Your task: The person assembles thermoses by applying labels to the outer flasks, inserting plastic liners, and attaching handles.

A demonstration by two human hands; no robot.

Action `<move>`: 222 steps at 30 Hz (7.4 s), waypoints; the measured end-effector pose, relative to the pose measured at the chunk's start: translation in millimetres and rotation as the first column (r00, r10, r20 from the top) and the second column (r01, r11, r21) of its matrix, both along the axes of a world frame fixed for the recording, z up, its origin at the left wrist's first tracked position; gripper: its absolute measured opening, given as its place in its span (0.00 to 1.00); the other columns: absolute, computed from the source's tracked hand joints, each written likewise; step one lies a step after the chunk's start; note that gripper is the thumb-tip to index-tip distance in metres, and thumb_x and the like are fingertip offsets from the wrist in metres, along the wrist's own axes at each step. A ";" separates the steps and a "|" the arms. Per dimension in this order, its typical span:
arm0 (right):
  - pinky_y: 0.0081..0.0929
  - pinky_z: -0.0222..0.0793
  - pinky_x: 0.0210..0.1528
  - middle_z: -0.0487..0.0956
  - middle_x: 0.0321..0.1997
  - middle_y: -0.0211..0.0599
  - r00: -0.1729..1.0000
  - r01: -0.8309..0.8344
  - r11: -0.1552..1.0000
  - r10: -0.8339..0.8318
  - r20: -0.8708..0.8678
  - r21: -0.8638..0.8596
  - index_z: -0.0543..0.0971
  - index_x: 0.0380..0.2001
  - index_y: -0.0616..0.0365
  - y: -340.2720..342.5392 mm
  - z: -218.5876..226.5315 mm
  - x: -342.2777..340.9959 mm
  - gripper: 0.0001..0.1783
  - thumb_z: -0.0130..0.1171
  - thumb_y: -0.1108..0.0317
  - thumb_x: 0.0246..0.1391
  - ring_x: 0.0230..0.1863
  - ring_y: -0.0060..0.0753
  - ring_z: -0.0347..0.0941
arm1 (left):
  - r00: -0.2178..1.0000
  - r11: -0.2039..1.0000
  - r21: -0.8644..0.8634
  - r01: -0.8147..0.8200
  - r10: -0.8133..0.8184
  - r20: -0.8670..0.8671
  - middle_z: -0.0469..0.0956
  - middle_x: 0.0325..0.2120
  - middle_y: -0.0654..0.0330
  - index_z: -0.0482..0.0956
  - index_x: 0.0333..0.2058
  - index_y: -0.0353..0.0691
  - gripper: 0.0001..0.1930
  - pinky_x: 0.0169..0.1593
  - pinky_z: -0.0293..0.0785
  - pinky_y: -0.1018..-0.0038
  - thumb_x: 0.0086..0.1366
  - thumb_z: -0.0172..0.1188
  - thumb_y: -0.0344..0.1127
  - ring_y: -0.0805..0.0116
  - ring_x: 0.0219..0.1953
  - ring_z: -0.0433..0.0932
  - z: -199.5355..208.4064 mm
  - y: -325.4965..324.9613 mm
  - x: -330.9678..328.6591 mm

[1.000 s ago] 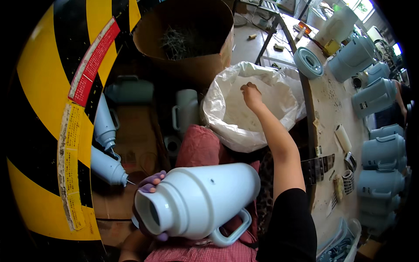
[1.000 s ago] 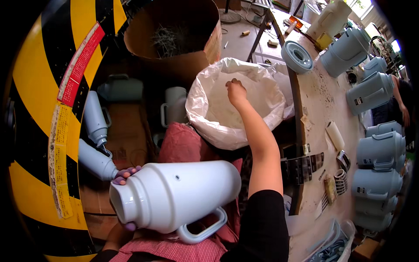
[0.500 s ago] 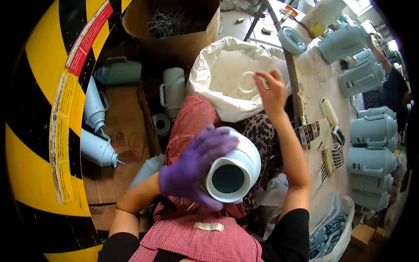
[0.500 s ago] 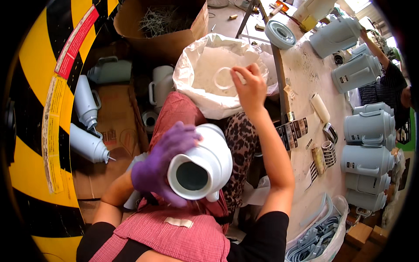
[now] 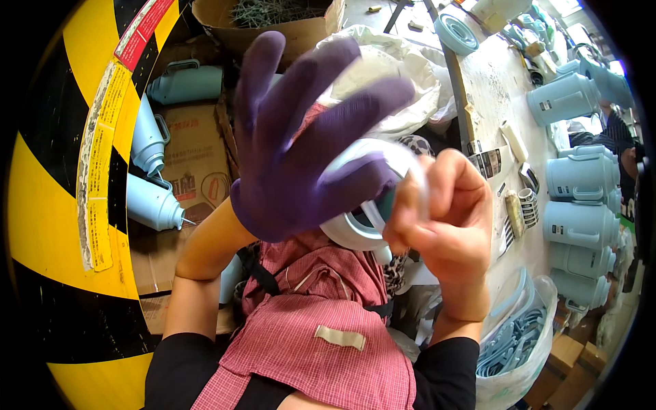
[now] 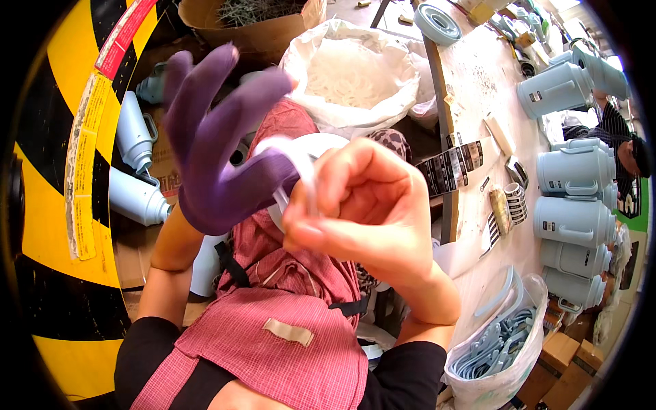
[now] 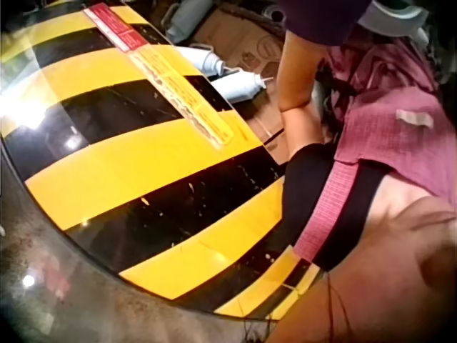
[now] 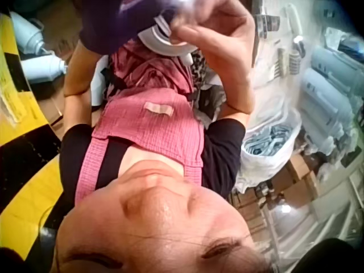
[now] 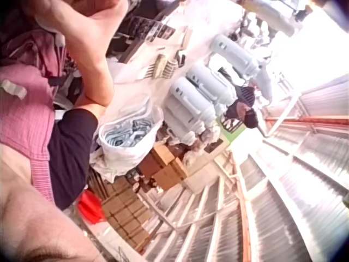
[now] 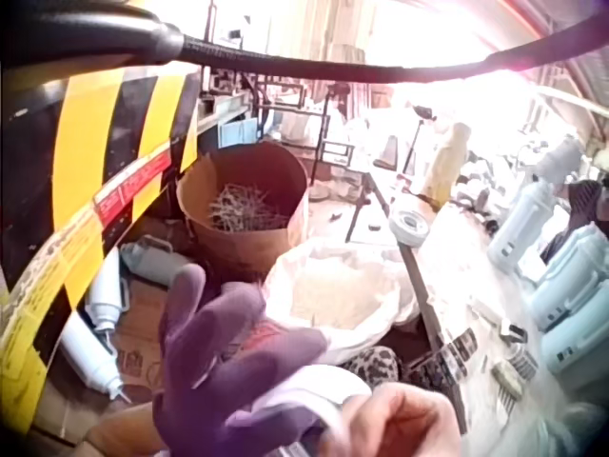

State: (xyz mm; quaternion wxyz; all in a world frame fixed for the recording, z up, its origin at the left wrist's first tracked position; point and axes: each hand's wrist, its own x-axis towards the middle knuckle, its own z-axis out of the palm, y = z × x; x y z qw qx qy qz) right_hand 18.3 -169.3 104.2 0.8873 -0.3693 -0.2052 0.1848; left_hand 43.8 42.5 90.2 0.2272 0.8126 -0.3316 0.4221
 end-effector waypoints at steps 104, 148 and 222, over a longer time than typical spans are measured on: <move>0.40 0.70 0.59 0.81 0.52 0.22 0.394 0.376 -0.753 -0.397 0.829 -0.540 0.89 0.40 0.37 -292.9 -212.2 90.1 0.13 0.70 0.49 0.53 0.56 0.42 0.73 | 0.454 0.553 -0.778 -0.300 -0.634 -0.626 0.78 0.56 0.58 0.75 0.59 0.29 0.18 0.65 0.64 0.75 0.74 0.54 0.32 0.72 0.59 0.74 -234.0 26.0 41.6; 0.32 0.72 0.55 0.76 0.52 0.36 0.877 0.419 0.242 -0.358 0.321 -0.875 0.80 0.51 0.56 -73.5 -169.1 -112.0 0.28 0.77 0.70 0.44 0.52 0.36 0.76 | 0.785 0.856 0.198 0.477 -0.313 -0.535 0.54 0.73 0.56 0.82 0.51 0.81 0.21 0.74 0.43 0.40 0.59 0.70 0.45 0.38 0.76 0.43 -208.1 2.4 -103.5; 0.20 0.74 0.46 0.86 0.46 0.34 0.107 0.569 -0.465 -0.775 0.622 -0.678 0.89 0.37 0.59 -355.4 -202.0 -158.0 0.08 0.70 0.76 0.53 0.43 0.22 0.80 | 0.391 0.747 -0.662 -0.059 -0.593 -0.704 0.75 0.58 0.55 0.70 0.64 0.30 0.23 0.65 0.65 0.72 0.75 0.55 0.35 0.68 0.58 0.73 -188.9 -51.0 119.7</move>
